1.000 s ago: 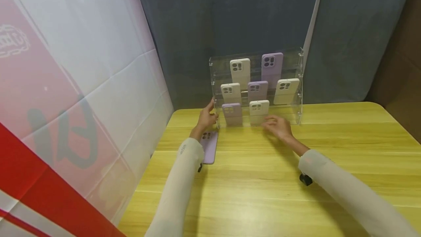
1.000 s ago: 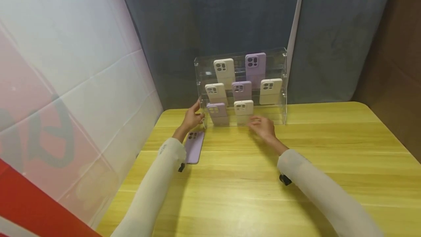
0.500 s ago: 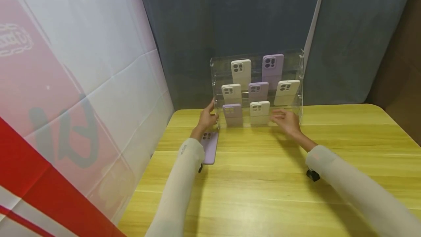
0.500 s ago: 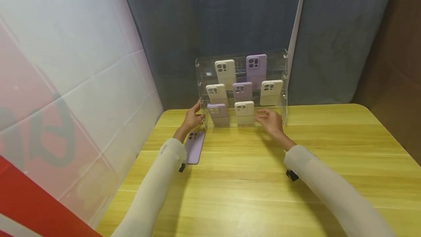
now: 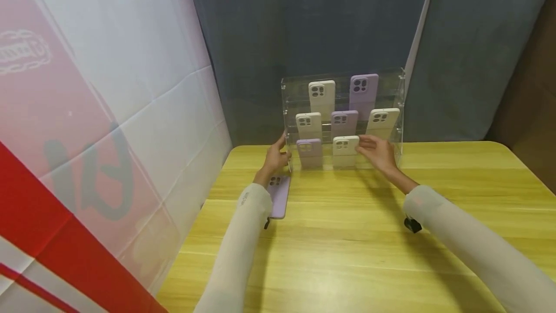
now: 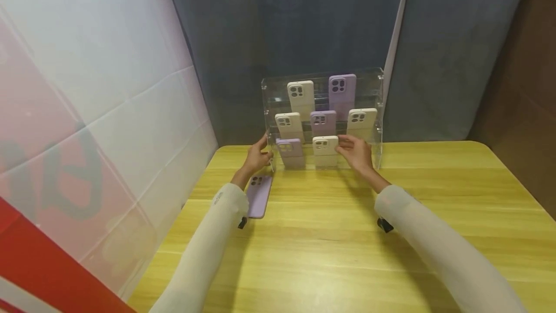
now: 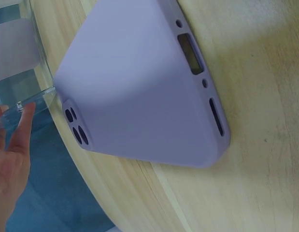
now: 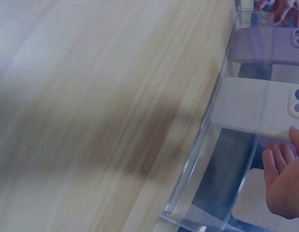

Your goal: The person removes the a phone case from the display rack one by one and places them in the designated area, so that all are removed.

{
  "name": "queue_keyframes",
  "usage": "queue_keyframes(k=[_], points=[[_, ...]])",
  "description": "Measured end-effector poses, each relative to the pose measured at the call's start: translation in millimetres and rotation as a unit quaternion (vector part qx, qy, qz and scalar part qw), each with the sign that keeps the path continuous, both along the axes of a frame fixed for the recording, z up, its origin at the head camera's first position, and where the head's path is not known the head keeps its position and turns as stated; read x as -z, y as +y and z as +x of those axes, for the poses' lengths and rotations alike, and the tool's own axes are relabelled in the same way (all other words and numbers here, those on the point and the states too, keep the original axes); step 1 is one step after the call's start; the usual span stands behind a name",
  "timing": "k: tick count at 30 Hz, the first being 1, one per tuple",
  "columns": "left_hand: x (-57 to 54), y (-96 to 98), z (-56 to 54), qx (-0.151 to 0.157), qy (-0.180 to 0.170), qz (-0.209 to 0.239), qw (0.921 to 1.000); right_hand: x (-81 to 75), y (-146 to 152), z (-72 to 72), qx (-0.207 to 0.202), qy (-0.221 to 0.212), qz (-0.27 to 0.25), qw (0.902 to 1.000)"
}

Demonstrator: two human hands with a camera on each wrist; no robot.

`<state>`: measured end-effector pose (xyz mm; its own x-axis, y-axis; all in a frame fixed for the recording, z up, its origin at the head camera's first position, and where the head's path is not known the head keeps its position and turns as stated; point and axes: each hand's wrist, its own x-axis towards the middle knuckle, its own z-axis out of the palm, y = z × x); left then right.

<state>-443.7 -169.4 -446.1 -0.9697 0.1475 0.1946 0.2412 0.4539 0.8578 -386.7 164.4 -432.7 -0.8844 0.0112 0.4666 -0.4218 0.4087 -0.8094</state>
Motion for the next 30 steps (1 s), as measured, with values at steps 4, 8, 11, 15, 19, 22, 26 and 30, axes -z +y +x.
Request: queue_keyframes(k=[4,8,11,15,19,22,26,30], points=[[-0.6,1.1,1.3,-0.002,0.008,-0.004,1.0000,1.0,-2,-4.6,0.001,-0.005,-0.001,1.0000],[-0.7,1.6,1.2,-0.005,0.013,-0.008,0.9999,1.2,-4,-7.1,0.014,-0.002,0.013,0.9998],[-0.3,1.3,0.5,-0.008,0.012,-0.011,0.9998,0.0,-6,-7.9,0.018,0.003,0.022,0.9996],[0.4,0.1,-0.1,-0.007,0.006,-0.011,0.9999,-4.1,-7,-7.4,0.024,0.007,0.036,0.9990],[-0.9,0.7,-0.1,-0.006,0.004,-0.009,0.9999,-12.9,-5,-4.7,0.035,0.012,0.062,0.9974],[-1.4,0.7,-0.8,-0.009,0.004,-0.011,0.9999,-19.9,-3,-2.7,0.038,0.009,0.072,0.9967],[-0.9,0.4,-1.9,-0.009,0.004,-0.013,0.9999,-27.5,-2,-0.3,0.034,0.006,0.072,0.9968],[-0.8,0.5,-0.2,-0.008,0.003,-0.011,0.9999,-32.8,-2,1.9,0.027,0.010,0.074,0.9969]])
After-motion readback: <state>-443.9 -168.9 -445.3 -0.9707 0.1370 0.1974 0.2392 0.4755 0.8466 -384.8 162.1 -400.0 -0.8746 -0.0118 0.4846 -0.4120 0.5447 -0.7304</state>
